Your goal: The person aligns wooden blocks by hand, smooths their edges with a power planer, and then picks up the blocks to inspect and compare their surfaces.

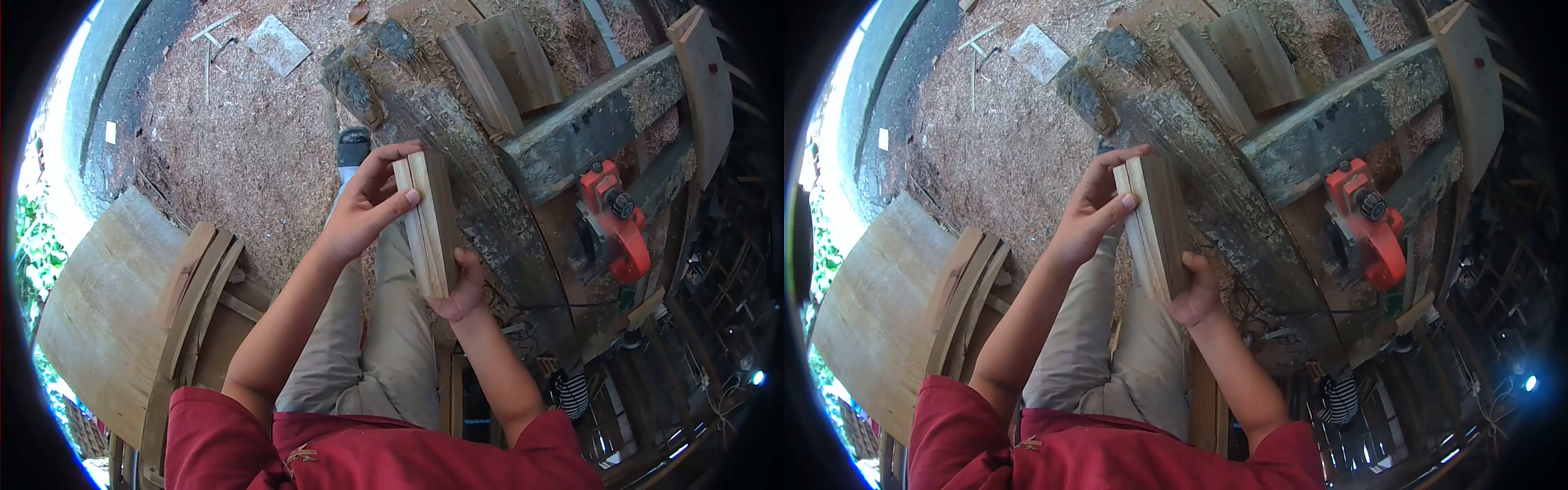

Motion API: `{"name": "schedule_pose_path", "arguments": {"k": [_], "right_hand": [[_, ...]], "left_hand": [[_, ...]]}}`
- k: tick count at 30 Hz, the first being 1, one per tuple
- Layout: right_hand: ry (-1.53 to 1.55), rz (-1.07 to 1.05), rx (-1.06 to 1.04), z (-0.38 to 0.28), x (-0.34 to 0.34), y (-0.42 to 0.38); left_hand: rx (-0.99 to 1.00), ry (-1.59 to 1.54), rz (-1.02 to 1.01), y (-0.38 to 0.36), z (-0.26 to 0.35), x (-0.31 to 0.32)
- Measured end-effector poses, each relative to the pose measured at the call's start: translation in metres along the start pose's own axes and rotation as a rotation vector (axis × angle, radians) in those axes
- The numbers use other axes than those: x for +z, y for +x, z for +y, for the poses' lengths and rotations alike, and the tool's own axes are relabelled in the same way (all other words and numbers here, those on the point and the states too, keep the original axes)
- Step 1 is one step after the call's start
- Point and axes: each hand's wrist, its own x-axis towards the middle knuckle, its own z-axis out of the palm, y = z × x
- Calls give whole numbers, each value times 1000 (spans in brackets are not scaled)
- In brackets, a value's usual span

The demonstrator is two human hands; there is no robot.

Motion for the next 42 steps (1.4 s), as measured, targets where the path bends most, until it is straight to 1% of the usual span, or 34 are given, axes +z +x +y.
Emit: {"name": "schedule_pose_path", "arguments": {"k": [2,5,8,10,12,13,19,21,23,28,31,34,37,39,40,42], "right_hand": [[42,-3,-13,3,2,2],[51,-10,-25,2,2,4],[-10,50,-50,2,7,6],[-83,130,-79,1,28,5],[-177,141,-103,-2,34,3],[-224,146,-116,-4,38,2],[-624,370,-256,-29,69,-11],[-693,352,-340,-33,89,-13],[-755,343,-391,-37,94,-11],[-911,343,-392,-47,93,-9],[-924,297,-413,-54,79,-8],[-927,295,-353,-57,88,-13],[-921,78,-318,-70,81,-18],[-1014,-6,-337,-79,70,-19],[-1061,-49,-346,-81,66,-18],[-1074,-25,-346,-84,60,-14]], "left_hand": [[136,183,3,0,-2,-5],[291,309,-7,-5,-1,-11],[444,701,-163,-12,23,-15],[447,790,-201,-14,25,-11],[427,891,-210,-15,24,-8],[424,869,-209,-15,22,-7],[385,785,-155,-19,14,5],[346,723,-134,-23,9,13],[328,692,-132,-24,4,19],[275,586,-107,-27,-6,26],[236,509,-95,-28,-11,28],[217,414,-75,-27,-12,31],[166,336,-78,-28,-8,32],[139,315,-114,-26,-3,32],[140,304,-97,-26,-3,33],[141,283,-62,-26,-4,35]]}}
